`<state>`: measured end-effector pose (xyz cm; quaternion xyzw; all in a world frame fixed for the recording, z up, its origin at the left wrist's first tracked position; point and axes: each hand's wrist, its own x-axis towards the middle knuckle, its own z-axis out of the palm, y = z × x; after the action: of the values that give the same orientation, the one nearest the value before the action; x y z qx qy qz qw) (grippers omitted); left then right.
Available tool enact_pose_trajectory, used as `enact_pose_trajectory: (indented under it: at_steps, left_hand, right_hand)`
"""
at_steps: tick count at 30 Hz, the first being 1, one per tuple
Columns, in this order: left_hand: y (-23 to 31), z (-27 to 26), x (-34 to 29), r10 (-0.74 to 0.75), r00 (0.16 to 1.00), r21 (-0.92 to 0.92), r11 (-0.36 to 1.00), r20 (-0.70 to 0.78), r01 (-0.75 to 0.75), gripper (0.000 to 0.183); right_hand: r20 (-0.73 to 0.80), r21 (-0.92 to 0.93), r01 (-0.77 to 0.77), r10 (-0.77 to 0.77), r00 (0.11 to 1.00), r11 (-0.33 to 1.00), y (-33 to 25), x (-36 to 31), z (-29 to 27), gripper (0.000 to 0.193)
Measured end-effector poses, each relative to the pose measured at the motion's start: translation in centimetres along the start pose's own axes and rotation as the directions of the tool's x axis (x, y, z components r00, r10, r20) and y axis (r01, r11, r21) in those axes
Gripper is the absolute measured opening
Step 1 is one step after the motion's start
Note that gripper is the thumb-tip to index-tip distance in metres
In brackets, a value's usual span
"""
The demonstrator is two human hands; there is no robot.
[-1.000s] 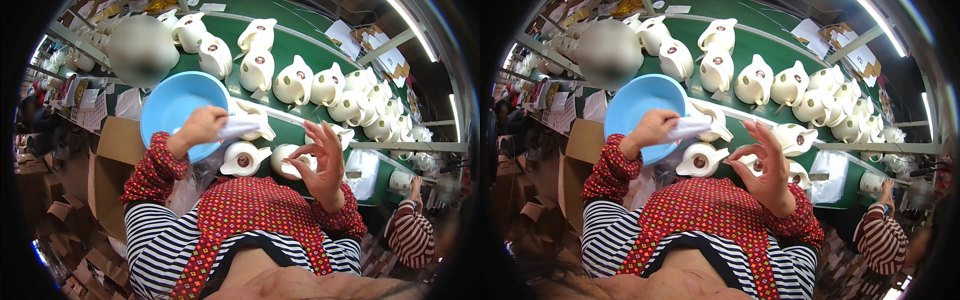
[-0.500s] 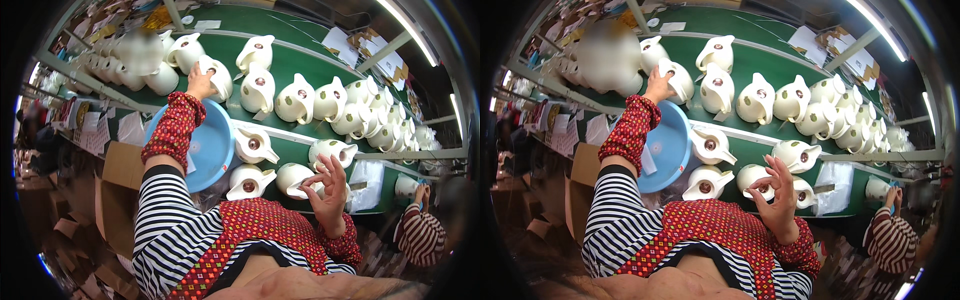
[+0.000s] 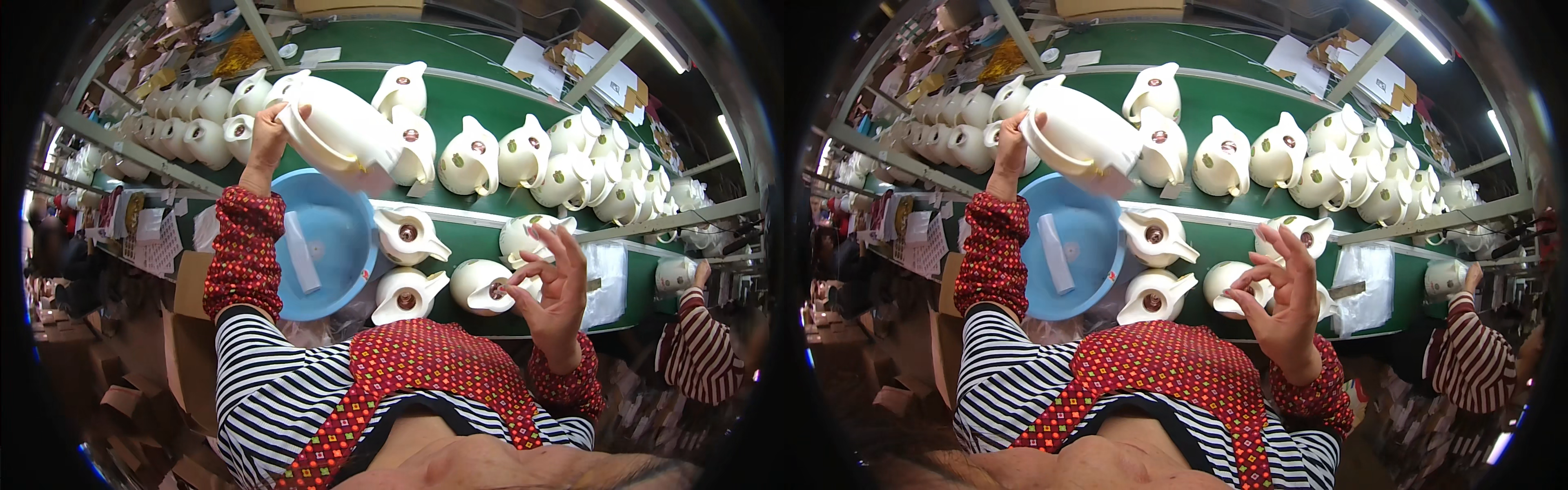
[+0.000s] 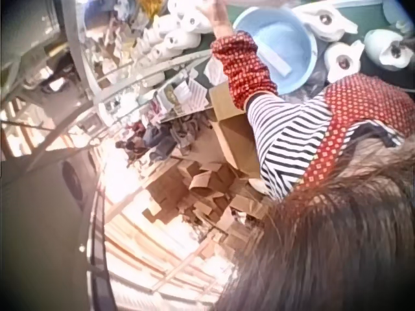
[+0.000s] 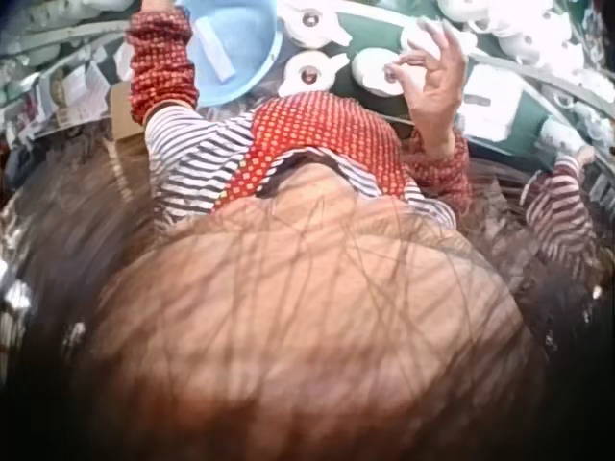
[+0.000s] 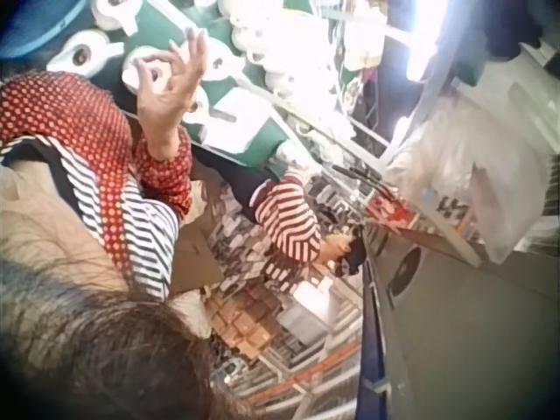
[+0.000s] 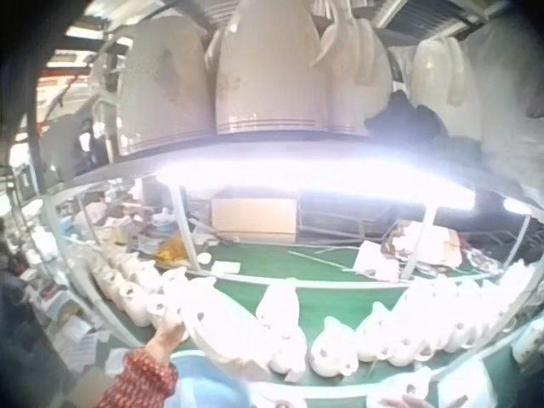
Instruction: The person assembles white ceramic pitchers on a green conveyor belt. They pick up each pitcher, insert a small internal component, and place the finished unit back on the belt. The process is repeated continuously for multiple units.
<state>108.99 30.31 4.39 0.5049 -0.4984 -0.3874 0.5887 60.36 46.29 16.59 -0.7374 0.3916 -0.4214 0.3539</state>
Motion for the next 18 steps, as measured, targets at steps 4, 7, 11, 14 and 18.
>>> enact_pose_trajectory:
  at_steps: [4,7,11,14,18]
  left_hand:
    - [3.5,6.5,-7.9,-0.271,0.940,-0.609,0.717,0.205,0.339,0.068]
    - [3.2,12.3,-14.1,-0.461,0.820,-0.700,0.458,0.339,0.547,0.054]
    - [0.3,17.3,-15.7,-0.356,0.638,-0.307,0.652,0.683,0.693,0.057]
    - [-0.5,18.9,-16.1,-0.400,0.601,-0.185,0.707,0.692,0.683,0.063]
    - [1.7,18.7,-16.0,-0.466,0.579,-0.047,0.751,0.669,0.658,0.061]
  right_hand:
    - [0.092,0.168,0.101,-0.117,0.989,0.981,-3.0,1.7,1.3,0.096]
    - [0.177,0.283,0.045,-0.098,0.979,0.958,-4.5,1.7,2.2,0.097]
    - [0.349,0.284,-0.156,0.050,0.936,0.946,-5.1,0.5,2.7,0.098]
    - [0.406,0.307,-0.330,0.191,0.894,0.893,-4.7,-1.6,3.1,0.098]
    - [0.404,0.191,-0.299,0.203,0.892,0.935,-4.4,-3.4,3.9,0.097]
